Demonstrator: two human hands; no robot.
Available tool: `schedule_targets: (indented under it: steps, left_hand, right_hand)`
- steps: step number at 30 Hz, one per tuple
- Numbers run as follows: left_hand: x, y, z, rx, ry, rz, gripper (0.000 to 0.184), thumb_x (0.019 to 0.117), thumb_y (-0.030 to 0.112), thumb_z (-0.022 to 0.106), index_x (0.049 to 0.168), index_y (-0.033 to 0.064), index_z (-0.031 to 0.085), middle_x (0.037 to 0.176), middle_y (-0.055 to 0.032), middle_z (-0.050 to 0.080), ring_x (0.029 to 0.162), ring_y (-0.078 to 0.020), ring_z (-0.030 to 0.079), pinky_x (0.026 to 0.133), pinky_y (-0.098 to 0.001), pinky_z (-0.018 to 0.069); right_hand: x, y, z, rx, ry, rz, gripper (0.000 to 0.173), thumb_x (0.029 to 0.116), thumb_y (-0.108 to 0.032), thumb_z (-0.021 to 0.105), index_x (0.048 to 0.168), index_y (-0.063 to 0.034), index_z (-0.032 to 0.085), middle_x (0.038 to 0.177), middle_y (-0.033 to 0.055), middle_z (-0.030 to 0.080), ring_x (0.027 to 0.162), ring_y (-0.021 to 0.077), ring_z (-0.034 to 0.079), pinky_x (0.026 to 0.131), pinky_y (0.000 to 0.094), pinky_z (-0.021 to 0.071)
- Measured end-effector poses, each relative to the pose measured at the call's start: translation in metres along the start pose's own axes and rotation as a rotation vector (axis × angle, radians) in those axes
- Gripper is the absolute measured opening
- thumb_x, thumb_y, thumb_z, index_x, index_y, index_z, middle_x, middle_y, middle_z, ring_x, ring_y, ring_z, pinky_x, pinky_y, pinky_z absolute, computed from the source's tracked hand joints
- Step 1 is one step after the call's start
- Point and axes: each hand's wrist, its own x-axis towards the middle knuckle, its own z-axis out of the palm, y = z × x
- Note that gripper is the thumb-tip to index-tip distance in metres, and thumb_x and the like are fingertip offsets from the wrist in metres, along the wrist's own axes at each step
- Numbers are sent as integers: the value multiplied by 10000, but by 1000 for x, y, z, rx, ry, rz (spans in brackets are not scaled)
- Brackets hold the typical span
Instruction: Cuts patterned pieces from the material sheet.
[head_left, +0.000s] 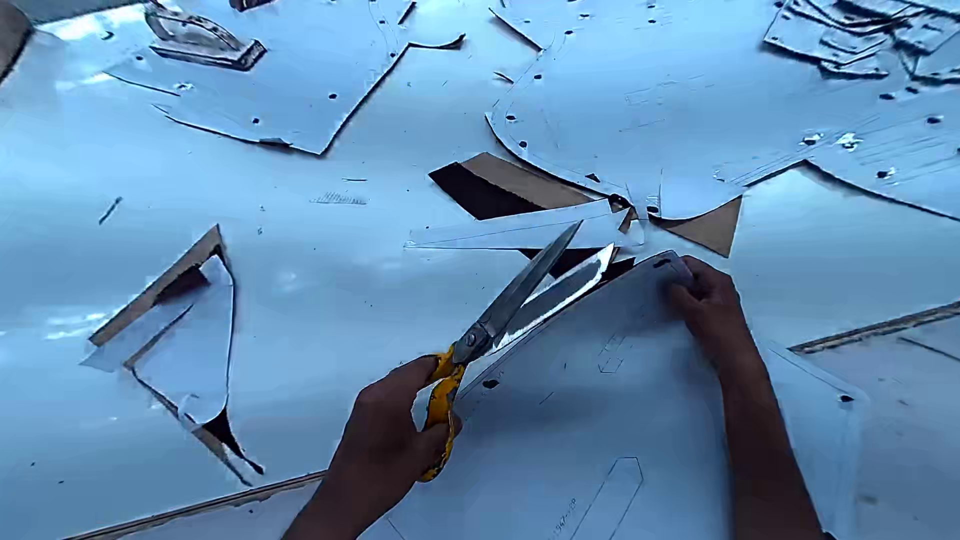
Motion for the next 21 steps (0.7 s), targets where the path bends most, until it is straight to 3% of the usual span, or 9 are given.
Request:
schedule_targets:
  steps: [5, 7, 11, 13, 18, 21]
  left_hand:
    - [-21, -13, 3, -237, -14, -76, 400, 772, 237, 706, 1147, 100, 724, 1084, 18, 767, 1008, -118, 736, 856, -298, 629]
    - [-18, -6, 6, -346, 21, -91, 385, 808, 228, 711, 1162, 77, 715, 1103, -9, 771, 1028, -161, 744, 869, -323, 637]
    - [16, 26, 18, -283, 96, -62, 388, 836, 289, 745, 1173, 100, 707, 1053, 25, 752, 905, -74, 718, 783, -298, 623]
    - [41, 47, 26, -293, 86, -42, 379, 845, 230, 793, 1173, 62, 704, 1041, -37, 739, 855, -120, 711, 750, -355, 620]
    - [81, 77, 58, -334, 18, 7, 356, 847, 122, 804, 1171, 20, 699, 1056, -121, 733, 922, -230, 718, 816, -473, 603]
    - [87, 82, 70, -348, 12, 1, 282, 836, 76, 799, 1100, 41, 706, 939, -91, 734, 821, -198, 716, 723, -434, 607]
  right_hand:
    - [-1, -9, -9, 49, -75, 22, 263, 900, -262, 744, 1124, -135, 693, 929, -6, 706, 795, 68, 663, 695, 313, 565]
    - [0, -8, -10, 69, -72, 6, 247, 877, -229, 778, 1097, -140, 711, 931, -26, 720, 800, 43, 671, 704, 273, 574]
    - [2, -5, -12, 79, -55, -19, 175, 872, -202, 776, 1000, -106, 707, 841, -43, 693, 726, 11, 635, 668, 240, 553]
    - [3, -4, -12, 87, -45, -25, 167, 866, -175, 779, 988, -91, 702, 821, -44, 692, 704, 5, 632, 651, 230, 550]
    - [3, -2, -12, 103, -31, -23, 201, 849, -181, 785, 1011, -92, 705, 856, -58, 701, 739, -16, 641, 680, 209, 558]
    - [3, -3, -11, 121, -30, 5, 177, 849, -201, 783, 980, -113, 702, 835, -60, 692, 721, -4, 632, 652, 219, 548]
